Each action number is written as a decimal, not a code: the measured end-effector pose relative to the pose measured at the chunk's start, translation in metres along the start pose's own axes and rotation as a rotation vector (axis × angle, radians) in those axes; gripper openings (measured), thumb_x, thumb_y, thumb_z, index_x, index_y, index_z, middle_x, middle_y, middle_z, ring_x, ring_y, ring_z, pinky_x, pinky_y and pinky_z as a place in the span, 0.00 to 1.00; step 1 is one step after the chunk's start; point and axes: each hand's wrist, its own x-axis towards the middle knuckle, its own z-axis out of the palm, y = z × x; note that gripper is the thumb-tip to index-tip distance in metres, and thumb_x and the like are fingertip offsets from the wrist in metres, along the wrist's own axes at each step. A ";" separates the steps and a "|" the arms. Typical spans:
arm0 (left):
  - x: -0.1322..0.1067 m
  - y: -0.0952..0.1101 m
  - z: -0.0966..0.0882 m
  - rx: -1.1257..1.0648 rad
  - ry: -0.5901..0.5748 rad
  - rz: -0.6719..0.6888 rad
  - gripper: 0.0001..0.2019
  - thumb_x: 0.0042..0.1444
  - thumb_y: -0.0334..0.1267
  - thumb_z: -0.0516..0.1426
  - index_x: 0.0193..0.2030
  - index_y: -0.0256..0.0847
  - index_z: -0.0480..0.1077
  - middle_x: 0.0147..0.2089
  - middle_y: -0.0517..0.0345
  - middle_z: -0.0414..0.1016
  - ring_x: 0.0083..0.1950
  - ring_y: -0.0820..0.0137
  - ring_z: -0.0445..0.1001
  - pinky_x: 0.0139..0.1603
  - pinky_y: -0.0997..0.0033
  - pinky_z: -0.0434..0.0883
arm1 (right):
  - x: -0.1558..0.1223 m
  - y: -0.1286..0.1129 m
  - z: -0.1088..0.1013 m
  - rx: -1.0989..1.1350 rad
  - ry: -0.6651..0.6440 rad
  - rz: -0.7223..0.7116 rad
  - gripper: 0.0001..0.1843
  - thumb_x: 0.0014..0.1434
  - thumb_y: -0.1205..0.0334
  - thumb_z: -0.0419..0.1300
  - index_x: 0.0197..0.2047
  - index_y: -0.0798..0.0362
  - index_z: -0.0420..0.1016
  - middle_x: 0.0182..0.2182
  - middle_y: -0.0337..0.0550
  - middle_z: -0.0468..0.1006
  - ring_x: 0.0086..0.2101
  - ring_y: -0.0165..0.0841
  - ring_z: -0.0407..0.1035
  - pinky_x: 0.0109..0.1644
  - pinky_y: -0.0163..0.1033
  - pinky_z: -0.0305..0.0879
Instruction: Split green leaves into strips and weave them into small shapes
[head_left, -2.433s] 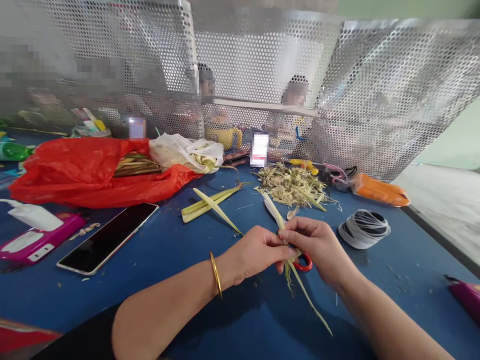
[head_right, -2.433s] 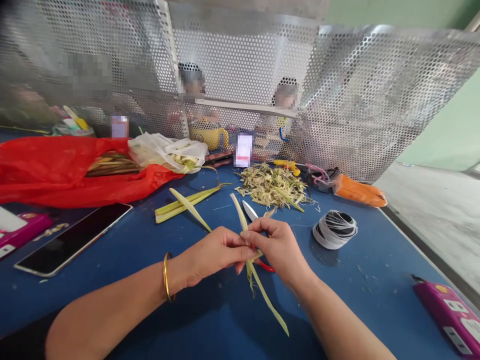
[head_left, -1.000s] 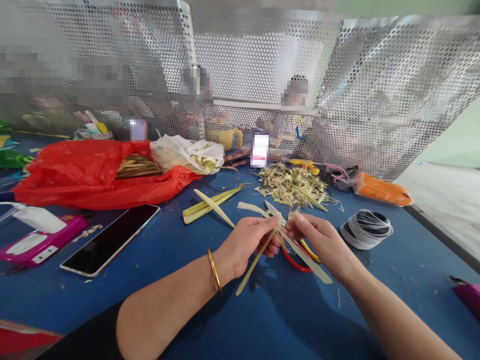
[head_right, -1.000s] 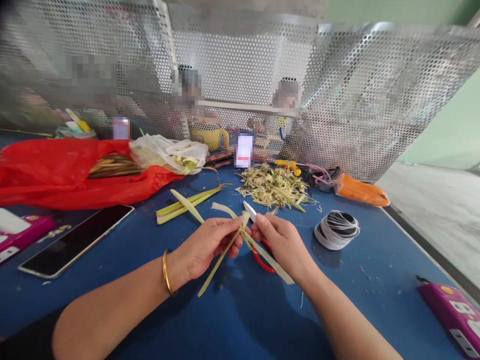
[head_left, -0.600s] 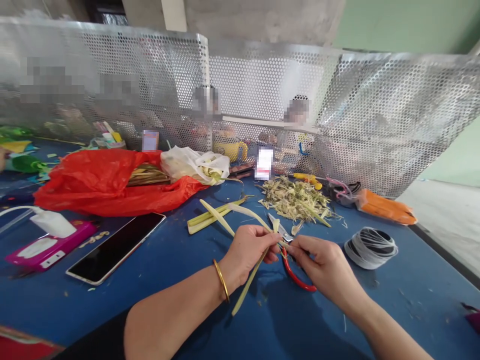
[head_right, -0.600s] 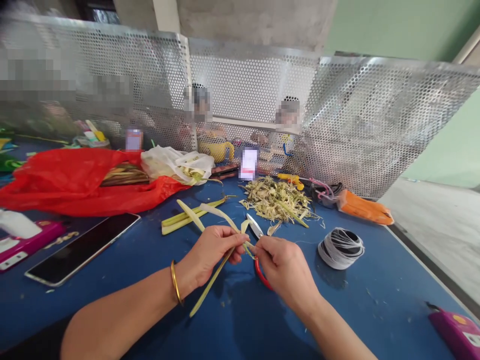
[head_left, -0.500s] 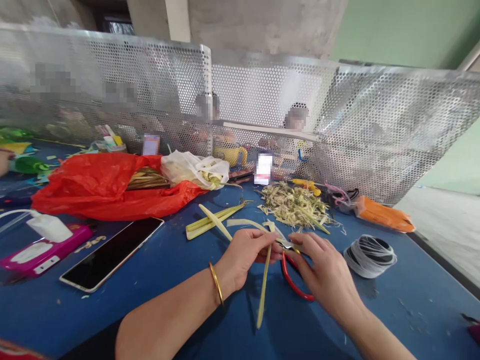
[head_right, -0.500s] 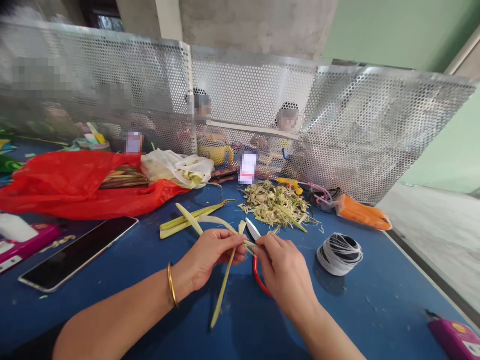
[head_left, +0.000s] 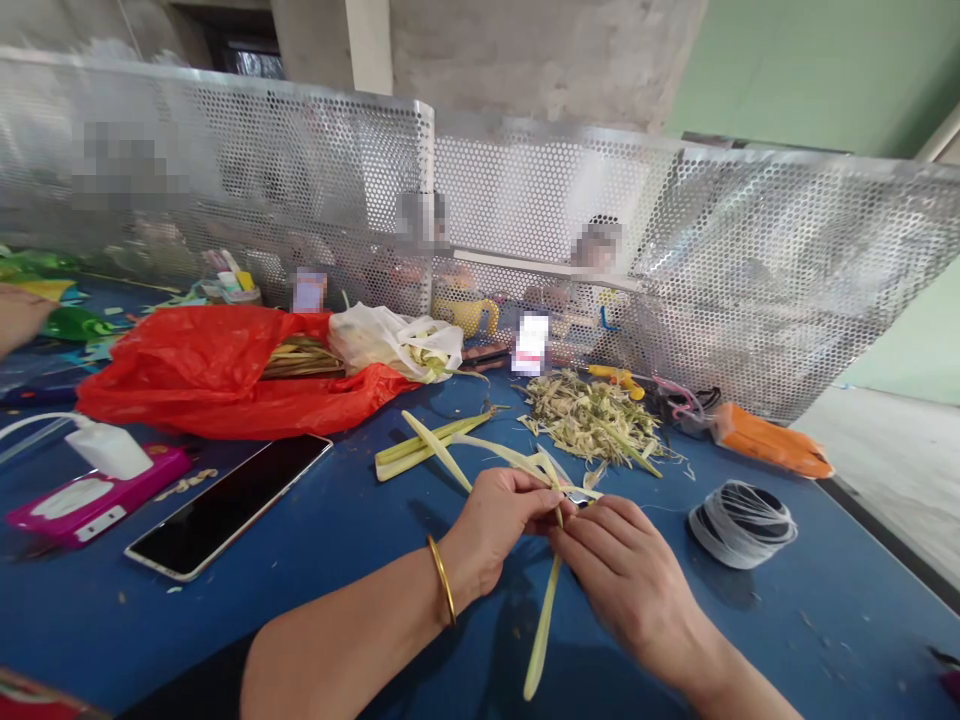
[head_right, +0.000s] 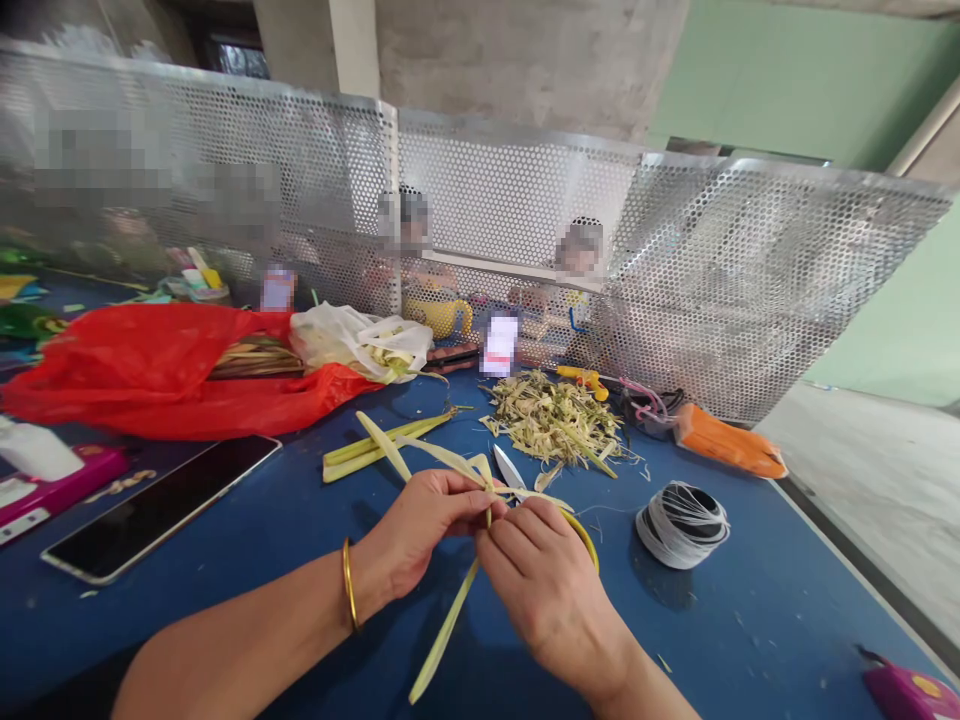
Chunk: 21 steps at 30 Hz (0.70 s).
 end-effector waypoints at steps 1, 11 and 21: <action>0.000 -0.001 0.001 -0.007 0.004 0.000 0.05 0.41 0.33 0.63 0.24 0.32 0.76 0.26 0.54 0.75 0.28 0.75 0.70 0.34 0.76 0.67 | 0.000 -0.001 -0.001 0.015 0.003 -0.023 0.13 0.66 0.70 0.48 0.43 0.56 0.74 0.32 0.46 0.77 0.38 0.35 0.71 0.48 0.44 0.62; -0.001 0.005 -0.001 -0.060 -0.028 -0.039 0.08 0.45 0.37 0.62 0.27 0.33 0.75 0.28 0.52 0.75 0.29 0.71 0.73 0.36 0.71 0.70 | -0.001 0.018 -0.001 -0.045 0.123 0.378 0.13 0.63 0.63 0.52 0.50 0.52 0.71 0.40 0.49 0.78 0.40 0.40 0.71 0.45 0.45 0.63; 0.006 0.000 -0.003 0.038 0.070 0.032 0.10 0.45 0.38 0.64 0.21 0.34 0.71 0.20 0.59 0.71 0.22 0.76 0.68 0.29 0.75 0.67 | 0.003 0.006 -0.001 0.041 -0.093 0.371 0.17 0.65 0.64 0.49 0.25 0.53 0.67 0.22 0.39 0.71 0.26 0.31 0.64 0.44 0.41 0.57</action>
